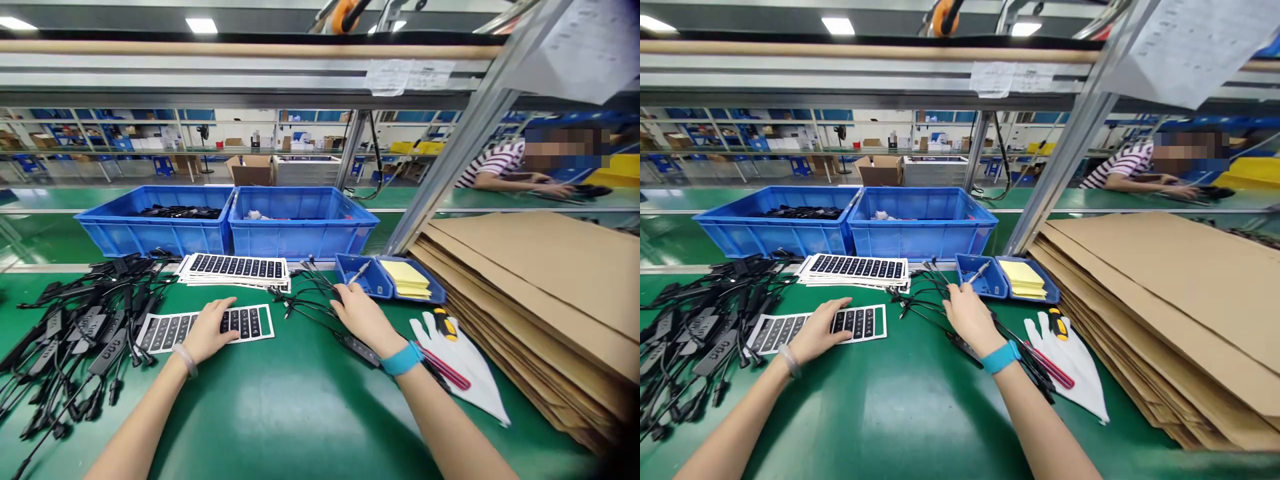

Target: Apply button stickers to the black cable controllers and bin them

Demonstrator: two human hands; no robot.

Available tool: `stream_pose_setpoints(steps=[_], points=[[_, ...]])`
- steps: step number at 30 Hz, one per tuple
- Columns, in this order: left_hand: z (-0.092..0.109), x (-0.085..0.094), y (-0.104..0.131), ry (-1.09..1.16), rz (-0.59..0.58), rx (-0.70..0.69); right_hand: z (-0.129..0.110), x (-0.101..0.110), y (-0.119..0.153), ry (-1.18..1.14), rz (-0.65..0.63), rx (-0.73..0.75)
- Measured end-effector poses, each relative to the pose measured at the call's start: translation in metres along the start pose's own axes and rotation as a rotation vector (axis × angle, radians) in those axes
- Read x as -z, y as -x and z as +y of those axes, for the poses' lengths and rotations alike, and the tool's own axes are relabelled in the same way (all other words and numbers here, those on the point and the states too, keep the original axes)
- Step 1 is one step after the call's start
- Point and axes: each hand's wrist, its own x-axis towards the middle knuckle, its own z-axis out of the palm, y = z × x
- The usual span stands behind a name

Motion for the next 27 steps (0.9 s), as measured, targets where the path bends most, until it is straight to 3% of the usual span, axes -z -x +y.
stream_pose_setpoints(steps=[3, 9, 12, 16, 23, 27], points=[[-0.008, -0.001, -0.005, -0.106, -0.038, 0.075, -0.007, -0.007, -0.002, 0.195, 0.116, 0.016], [0.005, -0.008, -0.004, -0.020, 0.021, 0.025, -0.069, -0.045, 0.003, -0.411, 0.052, 0.445], [0.014, -0.008, 0.000, 0.060, 0.057, -0.022, -0.090, -0.059, 0.011, -0.428, 0.141, 0.539], [0.023, -0.007, 0.003, 0.155, 0.061, -0.055, -0.094, -0.066, 0.018, -0.400, 0.219, 0.525], [0.033, -0.007, 0.003, 0.345, 0.042, -0.088, -0.089, -0.070, 0.020, -0.726, -0.039, 0.347], [0.036, -0.011, 0.003, 0.317, 0.032, -0.074, -0.091, -0.070, 0.023, -0.734, 0.008, 0.381]])
